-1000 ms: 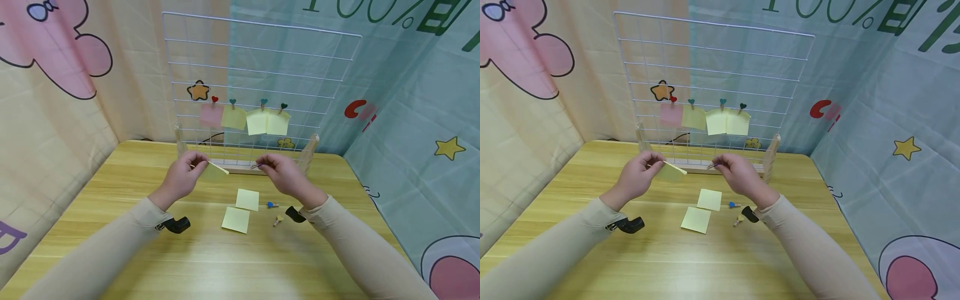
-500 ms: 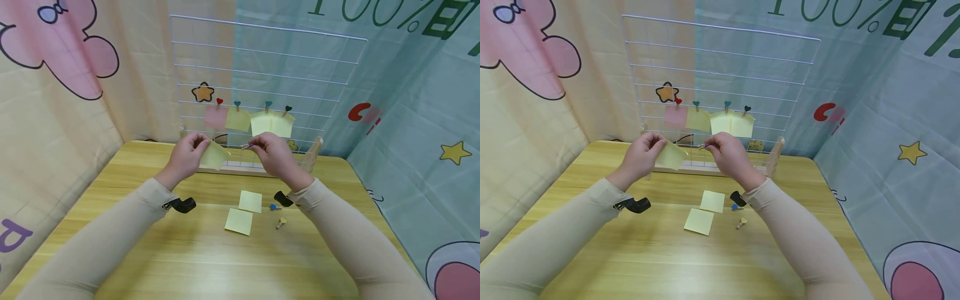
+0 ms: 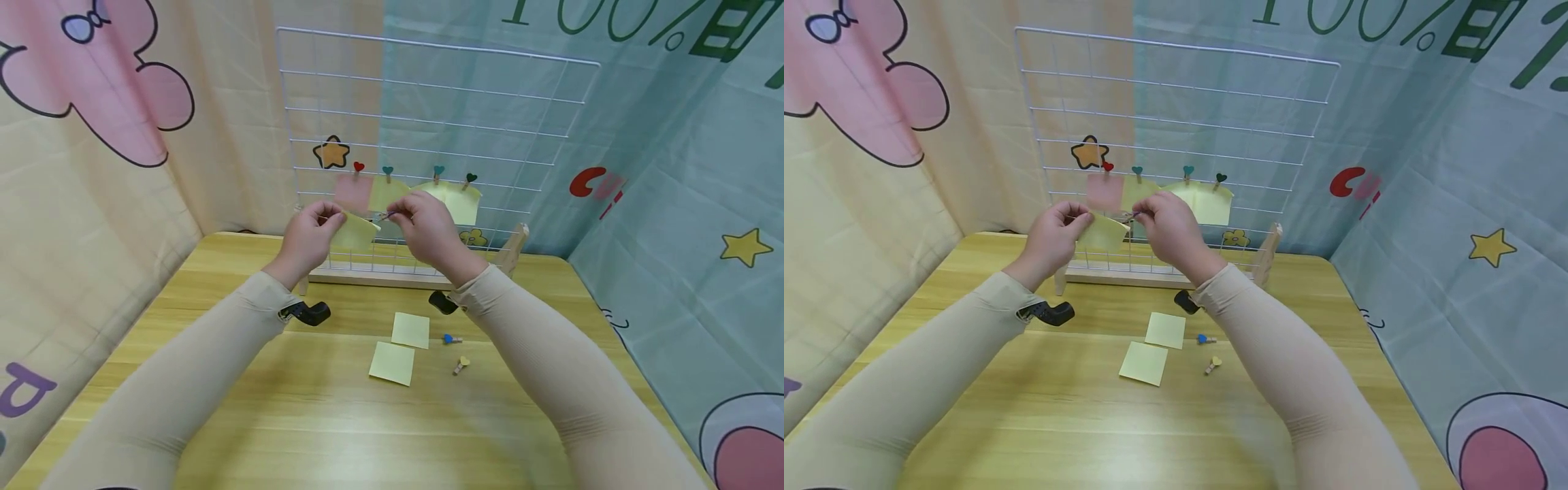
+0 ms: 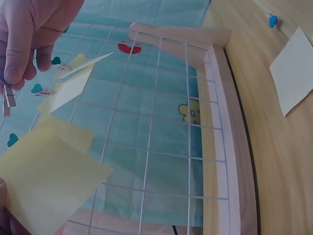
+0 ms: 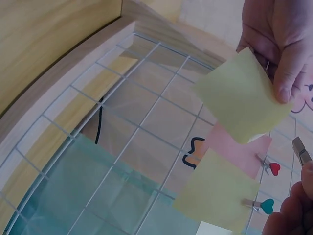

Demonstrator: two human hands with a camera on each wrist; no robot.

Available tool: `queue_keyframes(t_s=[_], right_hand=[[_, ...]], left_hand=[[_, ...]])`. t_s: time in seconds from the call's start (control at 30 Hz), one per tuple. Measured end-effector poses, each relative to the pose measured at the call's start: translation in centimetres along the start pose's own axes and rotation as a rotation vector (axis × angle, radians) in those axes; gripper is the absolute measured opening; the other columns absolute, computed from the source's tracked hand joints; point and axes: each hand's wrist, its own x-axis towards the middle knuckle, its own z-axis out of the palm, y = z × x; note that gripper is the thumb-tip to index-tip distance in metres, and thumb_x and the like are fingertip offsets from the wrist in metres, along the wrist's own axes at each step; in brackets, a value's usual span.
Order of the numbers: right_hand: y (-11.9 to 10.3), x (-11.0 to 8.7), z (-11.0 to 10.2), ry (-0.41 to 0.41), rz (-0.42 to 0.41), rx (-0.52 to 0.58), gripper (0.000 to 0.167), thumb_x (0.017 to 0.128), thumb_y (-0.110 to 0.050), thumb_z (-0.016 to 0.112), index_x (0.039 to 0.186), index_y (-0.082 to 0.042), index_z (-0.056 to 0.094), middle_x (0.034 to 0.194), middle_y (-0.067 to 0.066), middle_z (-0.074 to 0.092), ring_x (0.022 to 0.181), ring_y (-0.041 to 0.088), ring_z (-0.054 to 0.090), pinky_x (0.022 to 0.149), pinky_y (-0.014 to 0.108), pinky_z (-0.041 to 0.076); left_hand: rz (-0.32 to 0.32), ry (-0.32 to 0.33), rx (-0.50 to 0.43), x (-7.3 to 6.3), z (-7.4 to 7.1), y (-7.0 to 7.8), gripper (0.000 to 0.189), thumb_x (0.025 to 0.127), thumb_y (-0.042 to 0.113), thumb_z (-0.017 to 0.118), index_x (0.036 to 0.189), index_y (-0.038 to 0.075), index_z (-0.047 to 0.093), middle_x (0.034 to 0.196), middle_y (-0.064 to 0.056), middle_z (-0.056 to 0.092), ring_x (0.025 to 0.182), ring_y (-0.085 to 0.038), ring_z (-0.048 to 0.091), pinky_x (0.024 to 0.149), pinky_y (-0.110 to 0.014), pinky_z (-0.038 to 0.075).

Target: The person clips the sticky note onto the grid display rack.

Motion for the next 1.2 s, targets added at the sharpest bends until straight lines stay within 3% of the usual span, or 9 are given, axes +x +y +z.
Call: queue_keyframes(t_s=[0.33,0.53,1.2], right_hand=[[-0.4,2.4,1.1,-0.041,0.055,-0.044,0.021,0.108,-0.016,0.061,0.114,-0.004,0.077,0.114,0.01,0.073,0.105,0.024,0.066,0.092,0.038,0.057],[-0.4,3.4,1.8,-0.052,0.047,-0.069,0.021,0.108,-0.017,0.06,0.114,-0.005,0.077,0.114,0.008,0.073,0.107,0.024,0.065,0.094,0.039,0.055],[-0.5,4.3,2.1,-0.066,0.079,-0.064,0.02,0.108,-0.016,0.062,0.114,-0.005,0.077,0.112,0.008,0.072,0.1,0.022,0.063,0.09,0.037,0.055]], left_hand=[[-0.093,0.074,-0.034,1.7,-0.2,-0.3,0.022,0.106,0.032,0.065,0.113,0.012,0.073,0.1,0.0,0.06,0.083,-0.017,0.051,0.069,-0.027,0.044],[-0.132,0.1,-0.01,2.1,-0.5,-0.7,0.023,0.106,0.031,0.066,0.115,0.012,0.074,0.102,0.0,0.06,0.087,-0.016,0.051,0.074,-0.028,0.044],[-0.102,0.068,0.024,2.7,-1.1,-0.9,0.02,0.109,0.026,0.06,0.116,0.009,0.068,0.108,-0.005,0.06,0.094,-0.021,0.053,0.082,-0.033,0.046]])
